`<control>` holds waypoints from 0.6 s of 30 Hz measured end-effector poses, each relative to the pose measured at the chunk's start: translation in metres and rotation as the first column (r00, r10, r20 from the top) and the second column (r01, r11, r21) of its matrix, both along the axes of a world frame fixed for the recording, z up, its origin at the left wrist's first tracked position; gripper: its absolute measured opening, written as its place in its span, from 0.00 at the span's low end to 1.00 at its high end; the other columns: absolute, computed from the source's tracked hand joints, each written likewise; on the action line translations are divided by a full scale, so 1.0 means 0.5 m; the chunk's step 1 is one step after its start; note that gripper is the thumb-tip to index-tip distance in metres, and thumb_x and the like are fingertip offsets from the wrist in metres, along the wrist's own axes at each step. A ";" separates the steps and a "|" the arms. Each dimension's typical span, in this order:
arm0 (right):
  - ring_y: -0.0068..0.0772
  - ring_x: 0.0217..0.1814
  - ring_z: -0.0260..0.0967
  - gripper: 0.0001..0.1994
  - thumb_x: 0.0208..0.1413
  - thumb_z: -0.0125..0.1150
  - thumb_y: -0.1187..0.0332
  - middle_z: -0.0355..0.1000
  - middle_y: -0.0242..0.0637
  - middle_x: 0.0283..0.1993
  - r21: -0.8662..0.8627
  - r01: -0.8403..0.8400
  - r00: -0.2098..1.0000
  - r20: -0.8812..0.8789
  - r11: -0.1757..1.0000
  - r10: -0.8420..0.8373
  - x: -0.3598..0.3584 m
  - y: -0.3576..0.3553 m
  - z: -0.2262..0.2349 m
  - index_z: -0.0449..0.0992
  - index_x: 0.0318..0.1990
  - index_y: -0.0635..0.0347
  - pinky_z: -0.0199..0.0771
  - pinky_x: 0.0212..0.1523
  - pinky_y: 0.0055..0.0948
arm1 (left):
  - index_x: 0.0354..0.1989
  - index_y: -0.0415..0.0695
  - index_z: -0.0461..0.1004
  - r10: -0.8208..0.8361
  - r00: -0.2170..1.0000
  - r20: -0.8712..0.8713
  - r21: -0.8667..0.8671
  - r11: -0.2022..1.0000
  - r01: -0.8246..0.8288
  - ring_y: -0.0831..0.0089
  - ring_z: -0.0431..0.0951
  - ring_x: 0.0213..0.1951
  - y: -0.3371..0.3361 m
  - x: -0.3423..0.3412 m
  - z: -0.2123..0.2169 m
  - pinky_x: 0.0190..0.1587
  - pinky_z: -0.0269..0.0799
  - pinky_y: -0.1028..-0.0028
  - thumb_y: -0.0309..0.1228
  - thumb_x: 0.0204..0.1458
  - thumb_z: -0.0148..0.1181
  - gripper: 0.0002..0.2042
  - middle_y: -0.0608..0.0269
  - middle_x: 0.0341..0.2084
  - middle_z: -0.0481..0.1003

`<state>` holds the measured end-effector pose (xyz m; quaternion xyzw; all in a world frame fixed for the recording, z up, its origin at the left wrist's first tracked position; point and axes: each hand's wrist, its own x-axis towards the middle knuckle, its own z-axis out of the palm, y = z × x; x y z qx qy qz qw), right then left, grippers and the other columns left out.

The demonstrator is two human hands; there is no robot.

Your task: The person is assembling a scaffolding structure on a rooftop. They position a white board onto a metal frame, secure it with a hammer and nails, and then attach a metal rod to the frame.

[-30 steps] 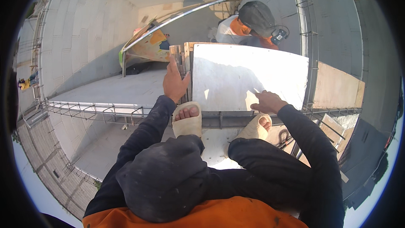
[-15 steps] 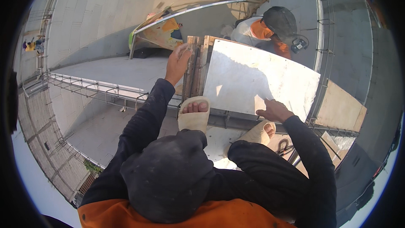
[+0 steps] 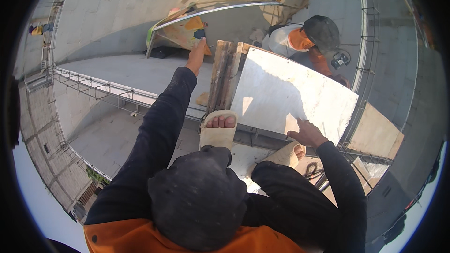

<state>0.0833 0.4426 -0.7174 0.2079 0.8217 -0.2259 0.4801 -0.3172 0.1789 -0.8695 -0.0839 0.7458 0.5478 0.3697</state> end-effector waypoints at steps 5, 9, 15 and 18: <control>0.67 0.67 0.70 0.43 0.62 0.62 0.40 0.71 0.69 0.63 0.029 0.006 1.000 0.014 1.000 -0.007 0.014 -0.012 -0.002 0.65 0.70 0.73 0.71 0.67 0.52 | 0.81 0.32 0.43 -0.203 0.960 0.195 0.129 0.975 0.180 0.53 0.48 0.80 -0.019 0.059 -0.052 0.79 0.43 0.60 0.75 0.60 0.43 0.57 0.44 0.81 0.47; 0.66 0.69 0.69 0.44 0.62 0.62 0.40 0.70 0.69 0.65 -0.016 0.063 0.994 0.092 0.998 -0.062 -0.026 0.006 0.008 0.64 0.70 0.74 0.69 0.68 0.50 | 0.82 0.38 0.45 -0.274 0.908 0.318 0.132 0.961 0.244 0.59 0.41 0.82 -0.032 -0.008 -0.044 0.79 0.38 0.58 0.76 0.60 0.41 0.56 0.50 0.82 0.44; 0.65 0.72 0.66 0.44 0.64 0.59 0.40 0.68 0.67 0.68 -0.059 0.093 0.996 -0.003 0.994 -0.094 0.002 0.011 -0.002 0.61 0.72 0.74 0.67 0.71 0.49 | 0.82 0.38 0.46 0.070 0.989 0.127 0.070 0.994 -0.080 0.57 0.45 0.80 -0.121 -0.101 -0.106 0.79 0.40 0.59 0.79 0.58 0.39 0.58 0.48 0.80 0.49; 0.64 0.76 0.61 0.47 0.65 0.57 0.39 0.62 0.68 0.73 -0.054 0.128 0.991 0.037 0.990 -0.127 0.005 -0.005 0.011 0.57 0.75 0.76 0.62 0.75 0.49 | 0.82 0.41 0.45 0.044 0.946 0.322 0.130 0.987 -0.090 0.58 0.43 0.81 -0.008 0.026 -0.070 0.80 0.37 0.58 0.78 0.61 0.32 0.55 0.51 0.82 0.45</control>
